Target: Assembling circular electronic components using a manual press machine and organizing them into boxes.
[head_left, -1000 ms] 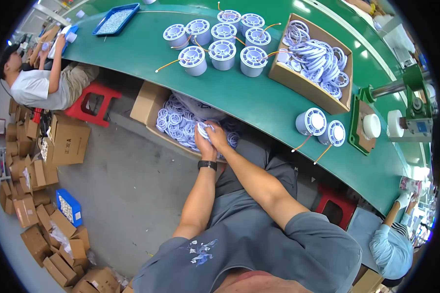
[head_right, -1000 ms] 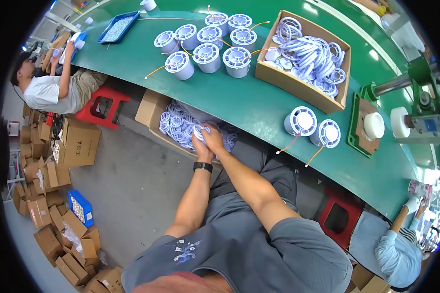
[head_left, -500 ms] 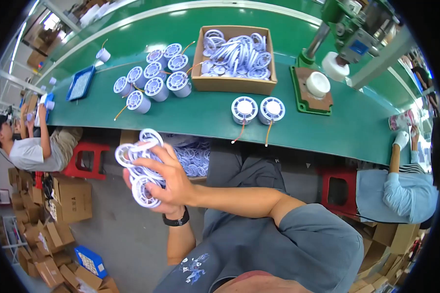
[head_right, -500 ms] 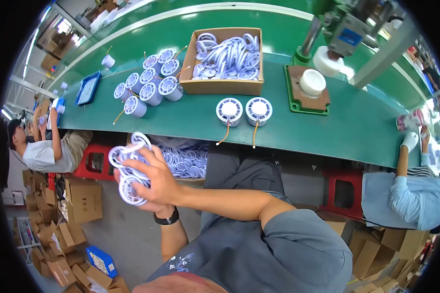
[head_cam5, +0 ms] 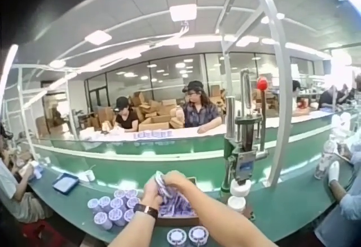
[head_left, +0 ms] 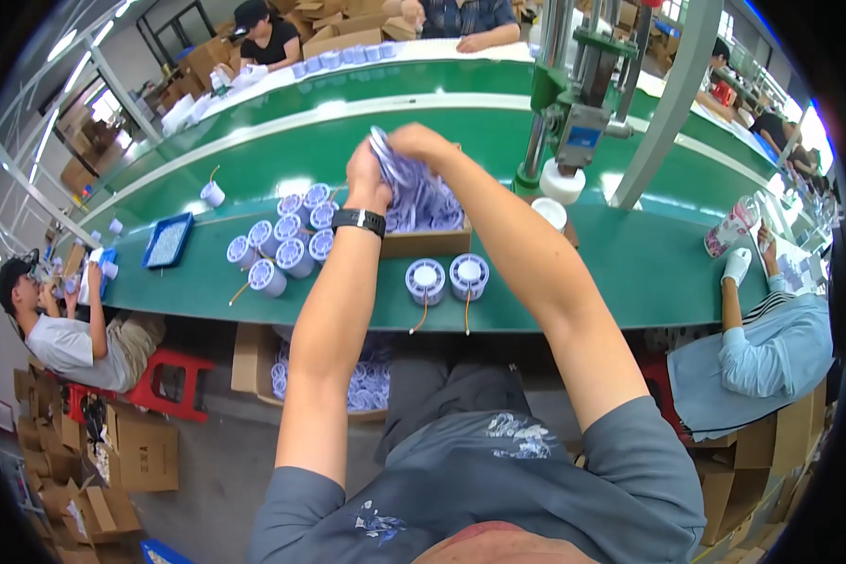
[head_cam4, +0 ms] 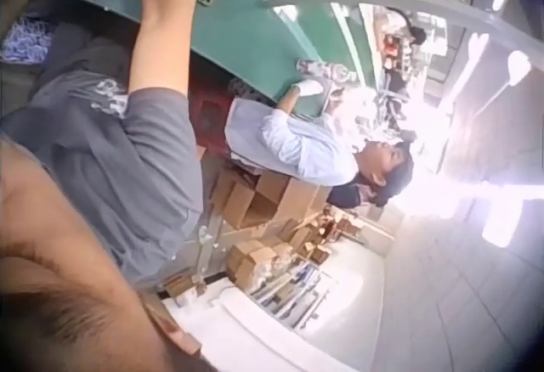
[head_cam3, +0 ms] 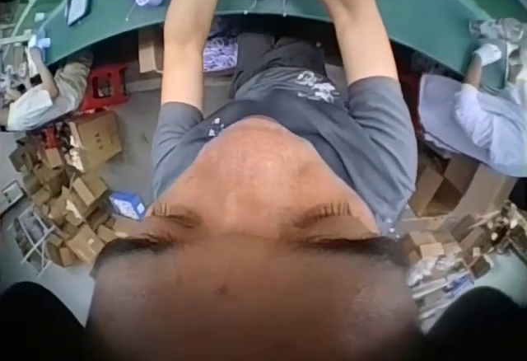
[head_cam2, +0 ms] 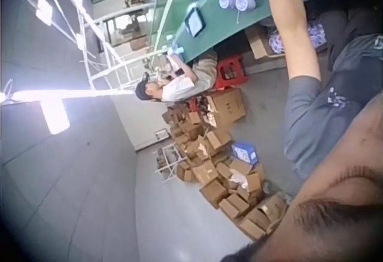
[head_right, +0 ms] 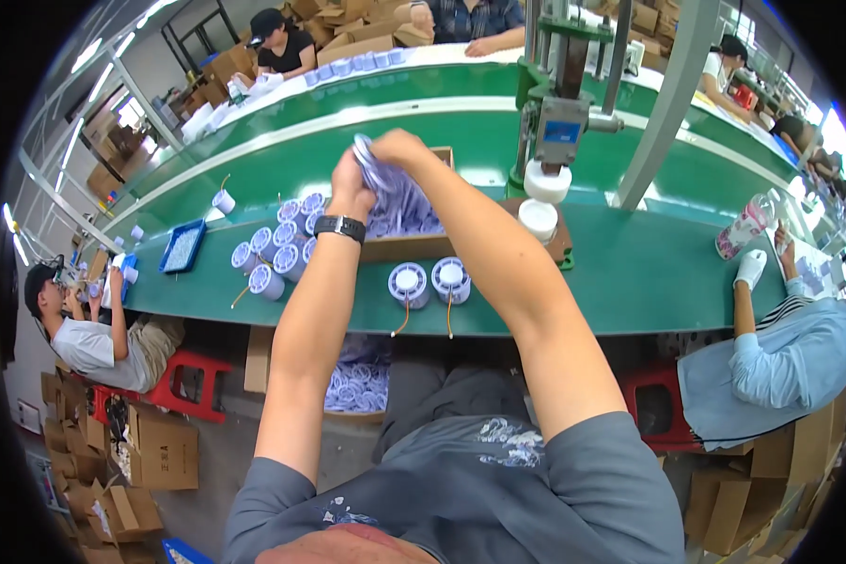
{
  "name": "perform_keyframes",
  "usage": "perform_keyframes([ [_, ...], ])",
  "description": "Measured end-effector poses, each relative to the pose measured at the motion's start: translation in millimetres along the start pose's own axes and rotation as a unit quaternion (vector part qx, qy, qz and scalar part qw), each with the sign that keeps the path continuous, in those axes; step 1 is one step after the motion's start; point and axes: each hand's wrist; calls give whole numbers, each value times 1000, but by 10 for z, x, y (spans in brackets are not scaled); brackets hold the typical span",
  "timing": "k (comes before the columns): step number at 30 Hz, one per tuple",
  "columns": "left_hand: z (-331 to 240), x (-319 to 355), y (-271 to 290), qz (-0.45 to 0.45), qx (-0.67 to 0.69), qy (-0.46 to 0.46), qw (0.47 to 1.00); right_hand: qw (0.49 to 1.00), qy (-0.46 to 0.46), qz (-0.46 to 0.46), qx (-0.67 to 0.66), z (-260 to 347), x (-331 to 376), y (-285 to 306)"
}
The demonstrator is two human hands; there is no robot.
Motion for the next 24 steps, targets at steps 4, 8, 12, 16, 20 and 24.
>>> perform_keyframes([
  [4, 272, 104, 51, -144, -190, -81, 968, 997, -71, 34, -22, -437, 107, -79],
  [8, 89, 238, 45, -73, -352, -44, 932, 964, -206, 113, -127, -414, 131, 107],
  [12, -160, 407, 113, 57, -588, -50, 805, 971, -181, 129, -92, -322, 310, 443],
  [16, -151, 704, 39, 181, -841, -187, 475, 986, -17, 120, 110, -367, 456, 394],
  [20, -295, 520, 92, 257, -808, -97, 522, 966, 80, 153, 192, -395, 474, 88],
  [24, -145, 513, 247, 212, -789, -161, 554, 951, 61, 184, 240, -474, 534, 79],
])
Point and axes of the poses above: each hand's wrist, its own x-axis away from the middle knuckle, its own y-axis out of the back of the hand, z = x × y, and after that the axes turned 7 degrees about z, right-handed
